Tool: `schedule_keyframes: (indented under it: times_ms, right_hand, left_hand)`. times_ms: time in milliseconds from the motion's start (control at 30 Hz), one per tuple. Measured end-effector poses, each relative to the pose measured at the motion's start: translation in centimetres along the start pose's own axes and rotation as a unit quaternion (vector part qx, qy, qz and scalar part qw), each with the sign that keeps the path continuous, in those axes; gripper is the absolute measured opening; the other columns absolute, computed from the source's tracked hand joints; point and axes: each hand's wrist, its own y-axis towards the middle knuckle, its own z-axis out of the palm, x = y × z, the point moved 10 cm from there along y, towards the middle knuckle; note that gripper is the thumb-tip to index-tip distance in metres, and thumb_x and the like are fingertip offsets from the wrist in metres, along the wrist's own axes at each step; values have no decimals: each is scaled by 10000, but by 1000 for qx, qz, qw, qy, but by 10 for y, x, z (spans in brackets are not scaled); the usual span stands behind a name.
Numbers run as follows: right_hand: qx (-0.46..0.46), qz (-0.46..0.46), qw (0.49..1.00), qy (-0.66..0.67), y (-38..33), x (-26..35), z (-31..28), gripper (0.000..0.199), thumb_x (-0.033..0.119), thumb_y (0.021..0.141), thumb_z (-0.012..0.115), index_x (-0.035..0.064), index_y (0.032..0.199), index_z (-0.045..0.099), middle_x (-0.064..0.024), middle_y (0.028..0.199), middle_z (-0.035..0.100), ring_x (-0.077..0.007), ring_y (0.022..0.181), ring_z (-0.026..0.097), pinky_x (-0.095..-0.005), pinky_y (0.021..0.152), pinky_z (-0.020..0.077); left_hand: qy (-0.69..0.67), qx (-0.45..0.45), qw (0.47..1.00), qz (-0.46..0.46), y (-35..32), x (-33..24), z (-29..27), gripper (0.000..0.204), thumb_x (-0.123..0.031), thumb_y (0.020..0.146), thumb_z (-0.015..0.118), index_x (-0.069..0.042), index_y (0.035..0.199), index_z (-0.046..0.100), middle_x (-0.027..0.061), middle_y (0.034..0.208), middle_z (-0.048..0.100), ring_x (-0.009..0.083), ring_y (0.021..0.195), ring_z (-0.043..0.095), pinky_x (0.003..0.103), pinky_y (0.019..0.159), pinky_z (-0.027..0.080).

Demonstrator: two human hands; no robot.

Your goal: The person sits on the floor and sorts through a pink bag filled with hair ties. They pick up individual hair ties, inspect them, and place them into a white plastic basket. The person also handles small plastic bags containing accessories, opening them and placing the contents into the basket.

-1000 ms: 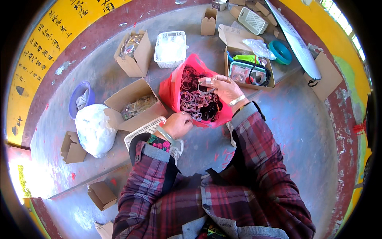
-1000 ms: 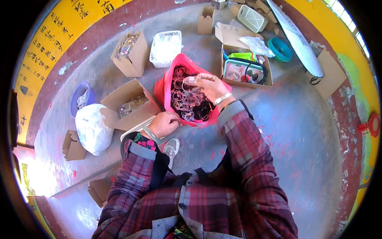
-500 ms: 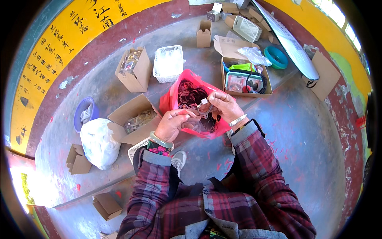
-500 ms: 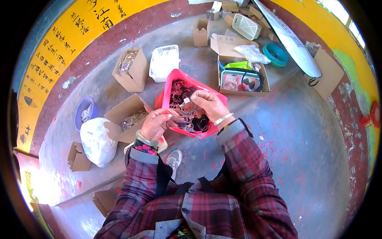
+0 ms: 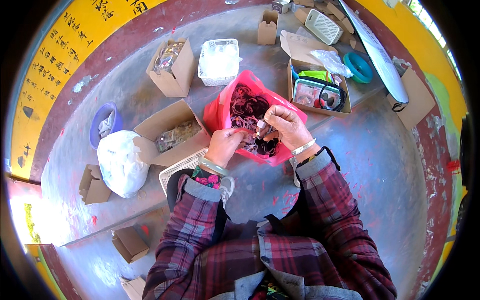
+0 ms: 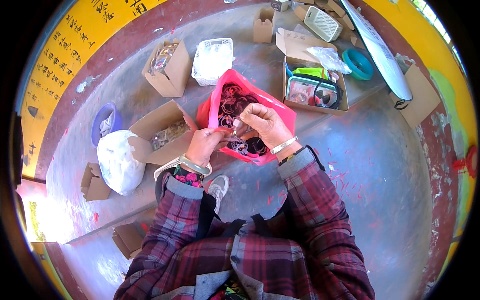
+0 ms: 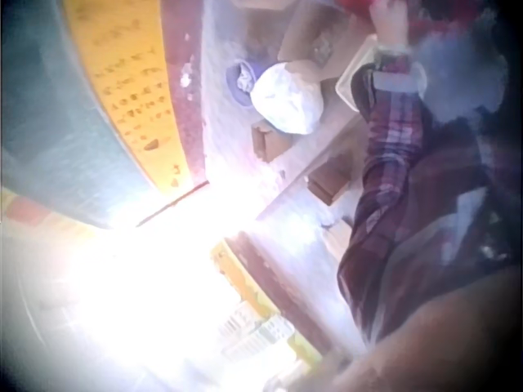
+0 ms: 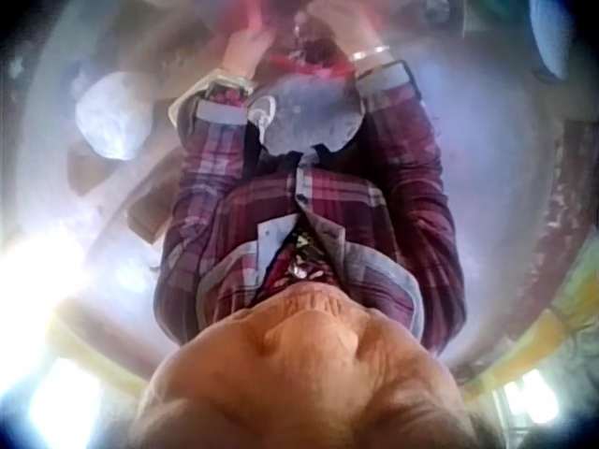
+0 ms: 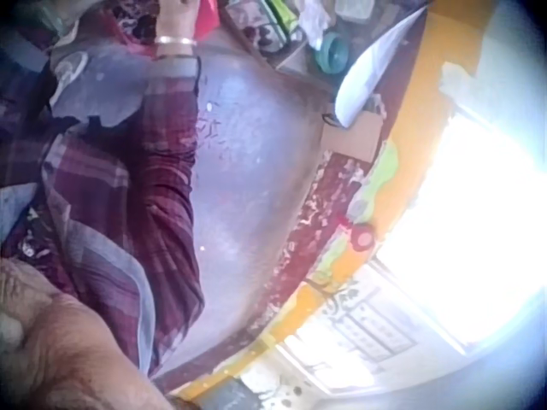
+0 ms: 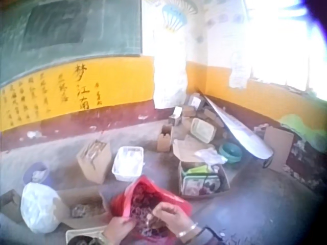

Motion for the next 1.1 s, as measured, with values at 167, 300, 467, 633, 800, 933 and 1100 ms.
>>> schedule_keyframes:
  times_ms: [167,300,467,633,800,933,1100]
  right_hand:
    - [8,-30,988,-149,-2,5,9,50,73,828,615,35,823,584,-30,766,625,-100,712,614,-220,617,496]
    - [-39,-146,927,-344,-9,22,20,81,70,777,649,14,758,594,-56,713,615,-119,674,596,-270,571,459]
    - [-36,-291,801,-523,-22,37,50,55,71,717,627,37,749,599,-110,681,571,-297,671,544,-380,596,445]
    - [-42,-289,756,-586,-20,30,47,33,80,742,586,48,745,592,-106,661,563,-292,682,558,-395,599,454]
    - [-41,-278,739,-612,-19,27,45,46,86,744,566,54,740,599,-106,656,567,-297,683,562,-406,596,457]
    - [-34,-258,731,-630,-18,24,45,68,98,737,558,65,721,616,-112,665,580,-298,688,569,-415,596,457]
    - [-23,-219,745,-629,-15,18,38,83,101,717,570,67,737,644,-112,697,607,-292,702,585,-399,608,464]
  left_hand:
    - [76,-25,997,0,8,11,-10,206,-101,851,525,54,940,628,82,863,635,106,733,594,211,670,483]
    - [133,-65,983,108,14,9,-15,227,-195,800,575,19,798,650,52,518,527,58,523,462,278,486,379]
    - [170,-52,976,125,12,8,-5,232,-216,805,560,-3,833,648,130,556,544,101,517,496,296,503,399]
    - [220,-36,965,140,5,-4,7,231,-219,800,539,-25,856,650,176,625,568,193,552,575,318,537,426]
    - [274,-27,948,158,-1,-14,13,228,-186,798,506,-40,897,650,171,647,584,238,570,587,328,557,441]
    - [171,-11,976,136,5,-1,12,235,-157,827,480,-13,897,652,126,656,620,178,596,606,291,576,466]
    - [85,66,991,84,4,9,24,253,-132,860,452,36,924,630,93,788,642,149,700,624,274,653,517]
